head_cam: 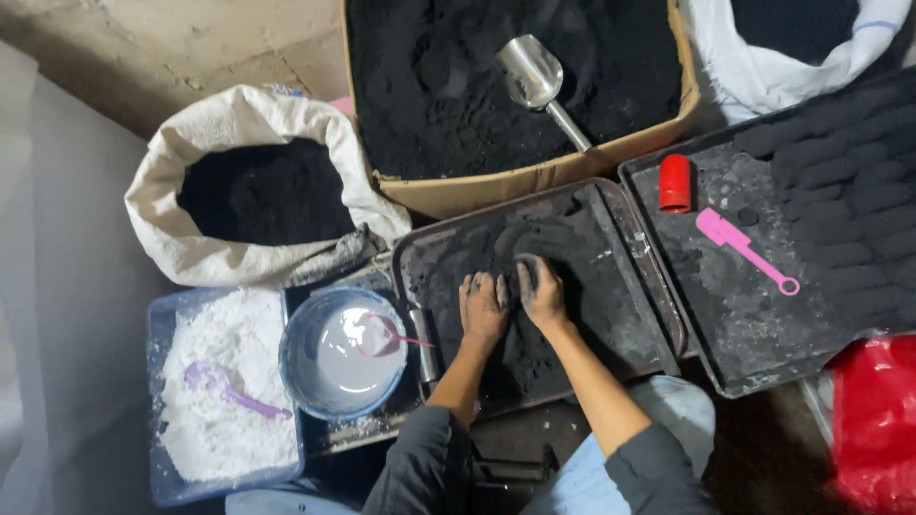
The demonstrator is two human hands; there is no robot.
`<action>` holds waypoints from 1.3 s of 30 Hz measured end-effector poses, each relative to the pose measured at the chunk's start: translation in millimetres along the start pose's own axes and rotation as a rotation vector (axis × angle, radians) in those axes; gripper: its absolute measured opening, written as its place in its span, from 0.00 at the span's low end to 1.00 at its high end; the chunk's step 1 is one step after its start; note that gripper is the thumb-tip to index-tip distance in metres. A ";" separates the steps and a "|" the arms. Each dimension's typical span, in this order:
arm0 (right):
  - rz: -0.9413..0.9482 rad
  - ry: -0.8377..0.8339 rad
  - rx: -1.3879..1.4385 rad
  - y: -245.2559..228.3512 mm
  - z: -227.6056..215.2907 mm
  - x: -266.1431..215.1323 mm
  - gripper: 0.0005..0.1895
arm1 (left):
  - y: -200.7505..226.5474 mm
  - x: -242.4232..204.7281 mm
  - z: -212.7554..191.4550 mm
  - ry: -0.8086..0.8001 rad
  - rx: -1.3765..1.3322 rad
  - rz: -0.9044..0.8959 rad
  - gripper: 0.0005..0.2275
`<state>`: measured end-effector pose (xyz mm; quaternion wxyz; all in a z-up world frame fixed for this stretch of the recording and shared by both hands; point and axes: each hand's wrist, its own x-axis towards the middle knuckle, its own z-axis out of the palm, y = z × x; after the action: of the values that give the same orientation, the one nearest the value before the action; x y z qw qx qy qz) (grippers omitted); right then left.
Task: The person mixes a black powder with a white liquid in a tray using their hands. They knead the mixture into a cohesive mass and then shape it into small cylindrical briquettes, placing the finished pieces onto a tray to the right.
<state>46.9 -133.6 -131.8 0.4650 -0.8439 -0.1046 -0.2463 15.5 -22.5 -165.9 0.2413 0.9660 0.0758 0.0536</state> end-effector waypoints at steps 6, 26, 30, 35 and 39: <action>-0.131 0.000 -0.341 -11.7 -54.2 25.1 0.15 | 34.3 -33.4 -80.5 0.015 -0.171 -0.032 0.18; -0.311 -0.897 -0.045 -27.3 20.0 43.6 0.17 | 22.7 -64.3 -73.5 0.069 -0.259 -0.126 0.20; -0.491 -0.762 -0.211 -45.1 -10.0 28.6 0.15 | 18.8 -63.6 -68.6 0.142 -0.296 -0.095 0.19; -0.355 -0.749 -0.456 -64.2 -43.3 -19.0 0.24 | 17.4 -63.8 -69.7 0.172 -0.365 -0.066 0.20; -0.117 -0.732 -0.603 -99.7 -50.1 -20.7 0.24 | 14.5 -62.0 -69.1 0.130 -0.381 -0.041 0.22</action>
<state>-27.2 -120.0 -47.0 0.1172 -0.9652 -0.2328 0.0222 -53.4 -14.2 -102.6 0.4153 0.8957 0.0994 0.1240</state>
